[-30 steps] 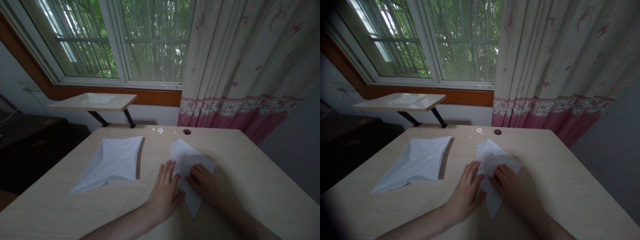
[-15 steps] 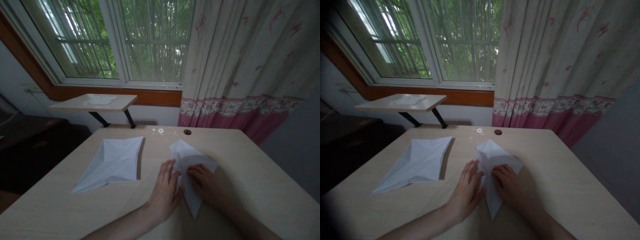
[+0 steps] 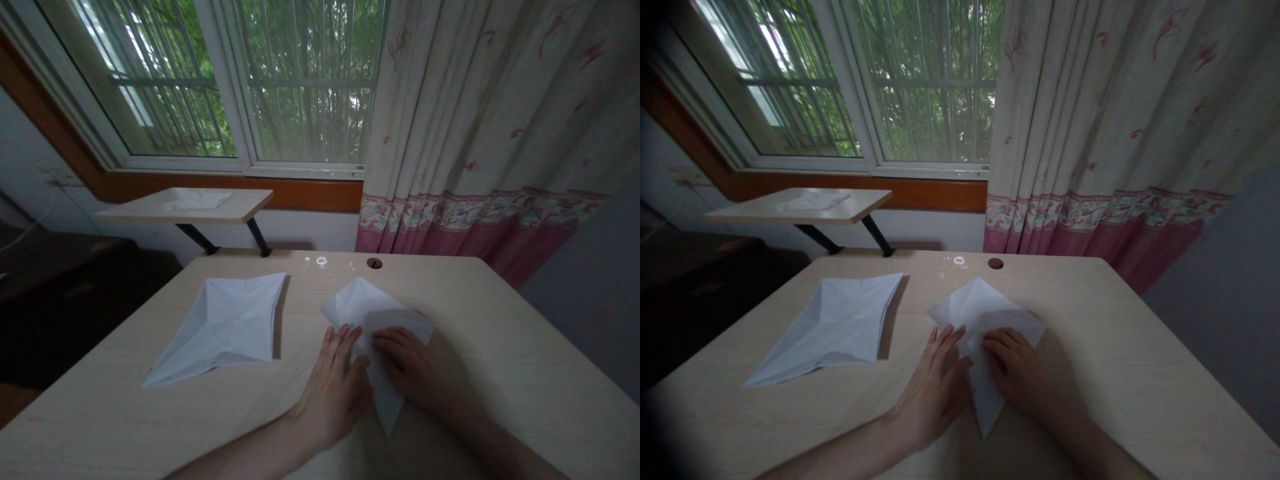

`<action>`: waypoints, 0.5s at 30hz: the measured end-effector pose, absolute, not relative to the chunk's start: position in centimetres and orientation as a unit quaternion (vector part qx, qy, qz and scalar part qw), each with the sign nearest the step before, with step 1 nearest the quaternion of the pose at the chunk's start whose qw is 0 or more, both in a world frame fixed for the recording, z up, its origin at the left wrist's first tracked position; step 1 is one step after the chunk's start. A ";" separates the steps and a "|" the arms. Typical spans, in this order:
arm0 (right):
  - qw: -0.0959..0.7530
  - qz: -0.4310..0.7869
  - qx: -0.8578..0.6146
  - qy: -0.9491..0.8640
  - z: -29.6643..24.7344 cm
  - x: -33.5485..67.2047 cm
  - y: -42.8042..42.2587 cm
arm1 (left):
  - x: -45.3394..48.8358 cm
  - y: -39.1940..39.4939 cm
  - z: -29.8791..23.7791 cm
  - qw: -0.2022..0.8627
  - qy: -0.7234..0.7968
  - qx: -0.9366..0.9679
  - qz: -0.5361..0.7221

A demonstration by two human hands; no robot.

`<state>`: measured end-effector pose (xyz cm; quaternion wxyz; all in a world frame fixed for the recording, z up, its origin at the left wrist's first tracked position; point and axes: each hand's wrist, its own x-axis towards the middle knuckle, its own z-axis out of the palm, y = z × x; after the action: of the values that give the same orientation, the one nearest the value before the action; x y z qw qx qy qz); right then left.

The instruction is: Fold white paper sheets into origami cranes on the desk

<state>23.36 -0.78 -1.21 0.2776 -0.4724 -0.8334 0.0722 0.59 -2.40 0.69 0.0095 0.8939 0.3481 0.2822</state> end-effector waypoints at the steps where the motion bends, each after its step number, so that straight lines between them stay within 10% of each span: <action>1: 0.278 0.074 -0.469 -0.835 -1.1 23.4 -0.8 | 0.6 -2.4 0.7 0.009 0.347 0.894 0.284; 15: 0.255 0.131 -0.452 -0.845 -1.3 24.3 -0.3 | 0.7 -2.0 0.6 0.038 0.347 0.890 0.292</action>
<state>24.29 -0.25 -1.27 0.2555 -0.4520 -0.8446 0.1305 0.66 -1.96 0.56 0.0381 0.8902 0.3473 0.2924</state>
